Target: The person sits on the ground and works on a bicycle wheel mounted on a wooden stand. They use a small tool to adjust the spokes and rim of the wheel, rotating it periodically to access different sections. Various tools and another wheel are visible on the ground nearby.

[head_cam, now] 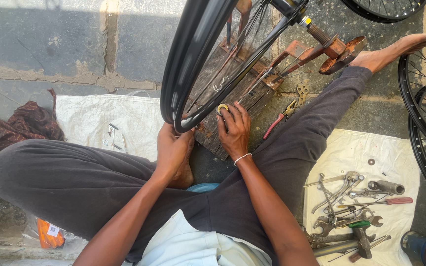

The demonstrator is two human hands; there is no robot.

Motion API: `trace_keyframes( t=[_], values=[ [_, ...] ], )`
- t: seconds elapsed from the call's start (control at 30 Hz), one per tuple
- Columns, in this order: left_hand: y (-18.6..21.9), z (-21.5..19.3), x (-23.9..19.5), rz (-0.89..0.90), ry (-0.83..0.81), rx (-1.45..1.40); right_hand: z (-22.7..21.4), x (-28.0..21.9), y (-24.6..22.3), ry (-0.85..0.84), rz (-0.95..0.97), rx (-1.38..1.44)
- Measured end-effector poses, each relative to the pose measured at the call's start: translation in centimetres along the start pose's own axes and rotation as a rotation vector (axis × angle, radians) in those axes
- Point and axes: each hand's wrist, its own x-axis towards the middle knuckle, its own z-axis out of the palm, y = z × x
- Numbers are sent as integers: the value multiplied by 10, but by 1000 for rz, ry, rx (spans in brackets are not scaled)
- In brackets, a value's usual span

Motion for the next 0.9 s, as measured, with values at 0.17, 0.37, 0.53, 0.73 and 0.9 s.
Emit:
trace_keyframes(
  t=[0.17,0.37,0.53,0.73,0.9],
  values=[
    [13,3,-6,306,-9,313,-2,1,-2,1,5,12],
    [7,3,-8,491,30,338,-4,1,-4,1,6,14],
    [5,1,-8,435,19,331,-5,3,-5,10,2,20],
    [4,1,-6,480,17,367,-5,3,-6,9,11,28],
    [1,0,-5,445,23,390,-5,3,-6,9,2,20]
  ],
)
